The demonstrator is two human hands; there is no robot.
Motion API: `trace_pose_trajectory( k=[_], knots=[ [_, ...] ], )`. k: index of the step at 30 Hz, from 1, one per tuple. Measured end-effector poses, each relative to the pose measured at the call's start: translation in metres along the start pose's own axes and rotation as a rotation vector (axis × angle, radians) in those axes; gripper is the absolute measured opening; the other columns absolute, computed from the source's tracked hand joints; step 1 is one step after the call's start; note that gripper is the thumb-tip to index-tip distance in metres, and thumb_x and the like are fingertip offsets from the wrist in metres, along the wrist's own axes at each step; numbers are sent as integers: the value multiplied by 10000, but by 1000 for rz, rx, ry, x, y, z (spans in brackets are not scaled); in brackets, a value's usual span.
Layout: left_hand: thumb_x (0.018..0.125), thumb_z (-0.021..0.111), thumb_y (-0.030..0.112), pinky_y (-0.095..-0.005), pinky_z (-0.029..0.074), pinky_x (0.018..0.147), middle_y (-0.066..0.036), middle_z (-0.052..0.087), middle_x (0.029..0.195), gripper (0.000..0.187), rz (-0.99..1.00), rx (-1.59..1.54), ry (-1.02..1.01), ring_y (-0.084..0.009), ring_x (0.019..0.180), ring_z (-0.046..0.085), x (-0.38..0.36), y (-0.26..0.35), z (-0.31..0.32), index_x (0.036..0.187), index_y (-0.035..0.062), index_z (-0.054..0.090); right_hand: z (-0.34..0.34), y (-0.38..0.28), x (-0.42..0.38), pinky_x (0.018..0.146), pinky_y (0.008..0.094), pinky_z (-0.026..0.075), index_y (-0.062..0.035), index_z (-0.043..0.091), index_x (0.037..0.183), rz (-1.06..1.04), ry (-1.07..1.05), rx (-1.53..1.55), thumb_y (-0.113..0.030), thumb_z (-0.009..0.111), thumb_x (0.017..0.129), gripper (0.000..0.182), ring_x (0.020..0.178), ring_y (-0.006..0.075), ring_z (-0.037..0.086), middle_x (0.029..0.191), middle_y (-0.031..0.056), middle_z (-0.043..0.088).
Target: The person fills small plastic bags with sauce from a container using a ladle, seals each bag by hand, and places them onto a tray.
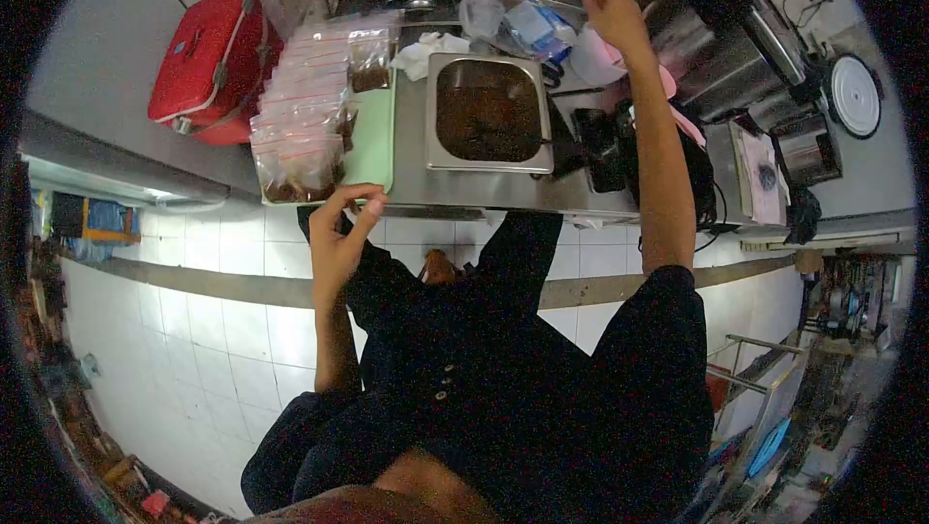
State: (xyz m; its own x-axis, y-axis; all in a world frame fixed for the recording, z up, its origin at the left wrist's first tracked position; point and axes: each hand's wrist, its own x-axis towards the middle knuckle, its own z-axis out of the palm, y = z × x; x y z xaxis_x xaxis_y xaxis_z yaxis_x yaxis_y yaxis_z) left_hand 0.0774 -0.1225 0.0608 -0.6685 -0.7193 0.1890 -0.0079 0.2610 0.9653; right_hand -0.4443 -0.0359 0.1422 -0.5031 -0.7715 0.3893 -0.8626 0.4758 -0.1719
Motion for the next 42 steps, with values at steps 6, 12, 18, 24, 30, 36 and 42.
trace_pose_trajectory(
  k=[6, 12, 18, 24, 30, 36, 42],
  knots=[
    [940, 749, 189, -298, 502, 822, -64, 762, 981, 231, -27, 1, -120, -137, 940, 684, 2, 9, 25, 1111, 35, 741, 52, 96, -55, 809, 438, 574, -99, 789, 1073, 220, -44, -87, -221, 715, 869, 249, 944, 373, 737, 968, 190, 757],
    [929, 752, 170, -290, 474, 818, -70, 761, 1011, 221, -32, -20, -172, -144, 914, 666, 2, 20, 35, 1075, 6, 735, 44, 84, -57, 816, 406, 586, -114, 789, 1079, 189, 194, -130, -210, 688, 864, 256, 938, 326, 749, 946, 178, 764],
    [908, 759, 90, -268, 503, 824, -75, 739, 963, 113, 7, -90, -168, -141, 917, 677, 4, 7, 39, 964, 0, 720, 52, 90, -57, 810, 473, 573, -143, 792, 958, 319, 161, 82, -261, 656, 871, 200, 911, 398, 725, 936, 171, 750],
    [917, 761, 109, -286, 490, 800, -77, 732, 946, 143, 13, -230, -120, -148, 927, 660, -2, 3, 37, 878, 1, 675, 11, 103, -46, 762, 430, 582, -153, 800, 976, 348, 299, 68, -265, 696, 893, 174, 879, 362, 741, 937, 138, 767],
    [919, 765, 111, -310, 492, 868, -109, 732, 994, 149, -5, -134, -232, -166, 934, 661, 4, 24, 52, 955, -15, 694, -72, 4, -92, 716, 329, 557, -84, 793, 995, 167, 353, 244, -265, 755, 902, 207, 801, 215, 750, 915, 98, 782],
    [884, 801, 109, -279, 512, 828, -93, 767, 1039, 279, 286, -120, -72, -125, 925, 675, 31, 84, 117, 1125, -16, 740, -86, -169, -206, 682, 319, 530, -45, 778, 926, 58, 78, 614, -90, 789, 846, 93, 758, 169, 705, 872, 100, 759],
    [911, 766, 45, -271, 540, 810, -105, 768, 1007, 183, 103, -152, -141, -122, 896, 684, 19, 75, 100, 1077, -32, 758, -84, -215, -239, 663, 288, 522, -22, 783, 935, 137, -53, 743, -70, 818, 825, 126, 734, 142, 693, 842, 92, 758]
  ],
)
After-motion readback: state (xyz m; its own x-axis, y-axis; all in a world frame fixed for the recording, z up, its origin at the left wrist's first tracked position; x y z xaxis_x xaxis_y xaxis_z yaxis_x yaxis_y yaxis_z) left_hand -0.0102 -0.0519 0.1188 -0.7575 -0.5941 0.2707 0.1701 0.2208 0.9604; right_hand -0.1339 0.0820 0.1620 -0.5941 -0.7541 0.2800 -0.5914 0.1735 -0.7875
